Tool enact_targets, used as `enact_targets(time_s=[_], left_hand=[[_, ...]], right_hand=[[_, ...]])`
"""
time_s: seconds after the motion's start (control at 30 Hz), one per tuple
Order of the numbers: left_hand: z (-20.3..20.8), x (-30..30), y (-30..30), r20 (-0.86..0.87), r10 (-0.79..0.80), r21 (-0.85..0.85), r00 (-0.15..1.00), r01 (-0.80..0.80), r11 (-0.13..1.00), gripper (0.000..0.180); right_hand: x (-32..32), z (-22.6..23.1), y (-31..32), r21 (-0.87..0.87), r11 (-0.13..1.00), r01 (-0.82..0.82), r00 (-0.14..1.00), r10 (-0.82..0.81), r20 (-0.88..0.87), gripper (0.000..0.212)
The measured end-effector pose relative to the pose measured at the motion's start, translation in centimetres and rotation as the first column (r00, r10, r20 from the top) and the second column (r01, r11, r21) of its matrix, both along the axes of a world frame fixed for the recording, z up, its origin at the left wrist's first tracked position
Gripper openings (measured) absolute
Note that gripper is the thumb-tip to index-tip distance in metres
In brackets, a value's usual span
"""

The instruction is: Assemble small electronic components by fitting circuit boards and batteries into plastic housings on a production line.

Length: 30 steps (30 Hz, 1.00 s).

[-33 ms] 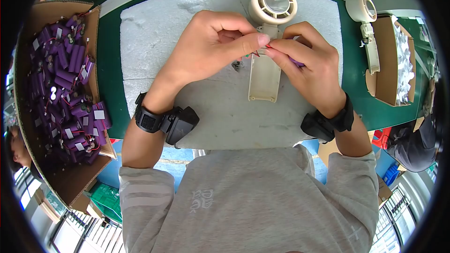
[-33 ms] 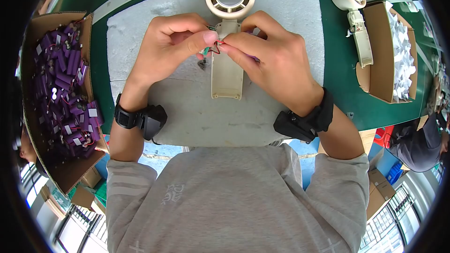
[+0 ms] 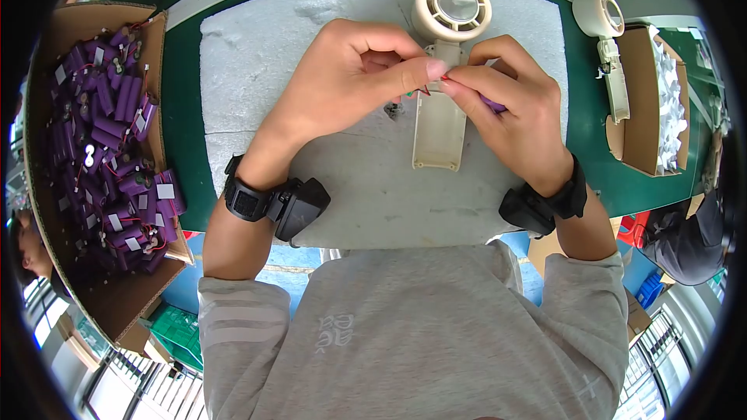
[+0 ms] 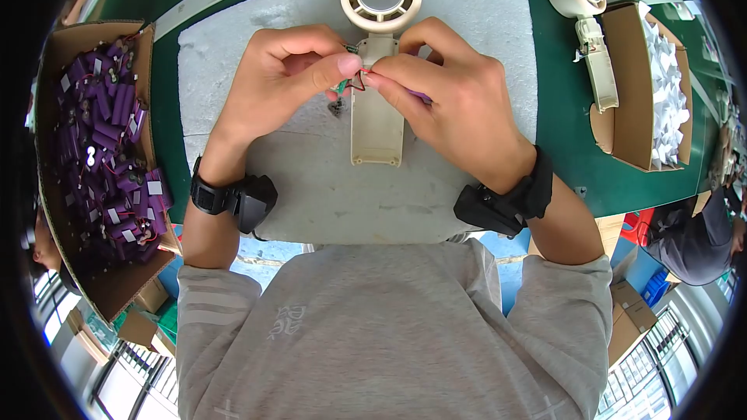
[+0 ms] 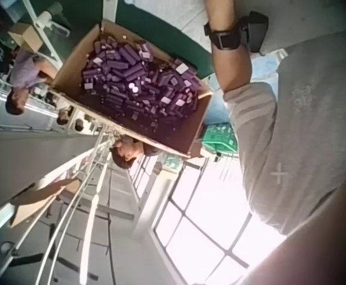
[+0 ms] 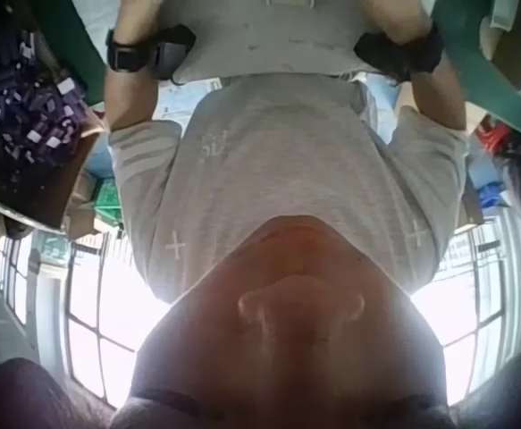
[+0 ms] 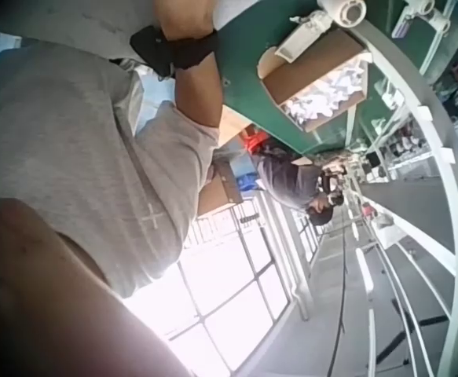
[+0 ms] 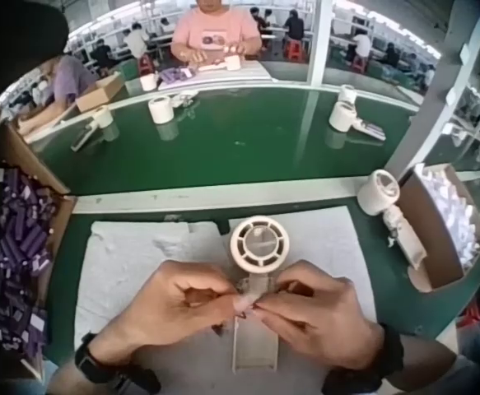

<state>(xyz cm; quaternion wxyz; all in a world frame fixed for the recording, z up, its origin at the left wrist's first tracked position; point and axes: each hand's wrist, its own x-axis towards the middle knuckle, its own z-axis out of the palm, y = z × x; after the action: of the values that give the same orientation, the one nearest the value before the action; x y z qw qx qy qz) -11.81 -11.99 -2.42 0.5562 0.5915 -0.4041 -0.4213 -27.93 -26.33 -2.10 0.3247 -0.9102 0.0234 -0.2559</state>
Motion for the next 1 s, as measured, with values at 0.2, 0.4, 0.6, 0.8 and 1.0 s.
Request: enact_targets(time_s=[0.2, 0.4, 0.6, 0.8, 1.0], left_hand=[[0.8, 1.3, 0.5, -0.075, -0.128, 0.109, 0.989, 0.135, 0.985, 0.021], [1.1, 1.6, 0.5, -0.047, -0.155, 0.088, 0.987, 0.159, 0.983, 0.03], [0.9, 1.5, 0.4, -0.094, -0.138, 0.048, 0.986, 0.143, 0.989, 0.032], [0.6, 1.4, 0.4, -0.036, -0.102, -0.043, 0.994, 0.1, 0.994, 0.031], [0.5, 1.1, 0.4, -0.07, -0.081, -0.031, 0.994, 0.079, 0.996, 0.03]], right_hand=[[-0.3, 0.3, -0.3, 0.199, 0.979, -0.042, 0.995, 0.059, -0.081, 0.007], [-0.2, 0.2, 0.0, 0.216, 0.974, -0.07, 0.992, 0.091, -0.086, 0.008], [-0.1, 0.3, 0.4, 0.233, 0.972, -0.008, 0.99, 0.041, -0.136, 0.006], [-0.2, 0.2, 0.3, 0.259, 0.966, 0.007, 0.991, 0.027, -0.129, 0.005], [-0.2, 0.1, 0.5, 0.21, 0.978, 0.017, 0.995, 0.005, -0.104, 0.005]])
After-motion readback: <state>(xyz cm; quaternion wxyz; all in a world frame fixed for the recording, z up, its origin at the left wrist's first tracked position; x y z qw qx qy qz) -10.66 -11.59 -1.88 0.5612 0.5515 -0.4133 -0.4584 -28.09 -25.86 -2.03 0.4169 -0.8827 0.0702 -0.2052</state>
